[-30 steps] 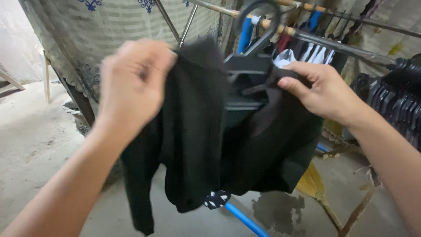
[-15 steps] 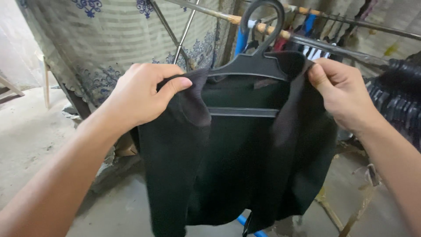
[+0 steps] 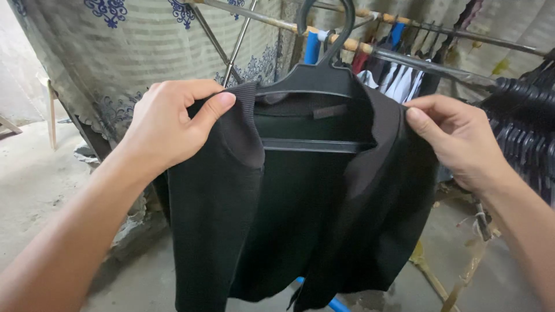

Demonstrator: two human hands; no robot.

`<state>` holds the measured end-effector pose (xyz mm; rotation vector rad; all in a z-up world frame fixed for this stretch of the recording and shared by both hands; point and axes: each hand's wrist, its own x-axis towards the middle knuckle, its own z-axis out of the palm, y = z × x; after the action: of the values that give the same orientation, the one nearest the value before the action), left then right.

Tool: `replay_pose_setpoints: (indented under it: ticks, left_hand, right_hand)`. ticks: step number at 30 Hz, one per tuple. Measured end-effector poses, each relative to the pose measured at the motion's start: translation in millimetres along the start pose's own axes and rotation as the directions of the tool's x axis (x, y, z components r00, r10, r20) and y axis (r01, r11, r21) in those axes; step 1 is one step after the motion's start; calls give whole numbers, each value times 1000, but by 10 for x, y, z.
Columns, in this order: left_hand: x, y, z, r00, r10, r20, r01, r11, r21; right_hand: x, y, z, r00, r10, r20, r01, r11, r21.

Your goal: The person picks up various clothing items from a pile on a chair, places each on a hanger, and hangs them on a metal clothing rack. The items include a white polo shirt, a black jacket, a white patterned top, a brown t-shirt, and a gray t-shirt.

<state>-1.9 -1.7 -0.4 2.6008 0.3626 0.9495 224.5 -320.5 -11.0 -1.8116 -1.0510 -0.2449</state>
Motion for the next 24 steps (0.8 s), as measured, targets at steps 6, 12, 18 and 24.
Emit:
replay_pose_setpoints:
  ticks: [6,12,18,24]
  left_hand:
    - [86,216,-281,983,150,103,-151,989,3]
    - [110,383,-301,989,147,19,-146,988,-50]
    - [105,392,-266,999,20,-29,-21,999,-45]
    - [56,350,-233,998,53,-46,-57,994,-90]
  right_hand:
    - [-24,55,73,990,-104,-90,103,994,-23]
    - [7,154,52,976,-59,-208,76,995,71]
    - [13,-19,130,935,77,-347,68,919,387]
    - [-23,-4,-30,940,85,-331,57,917,396]
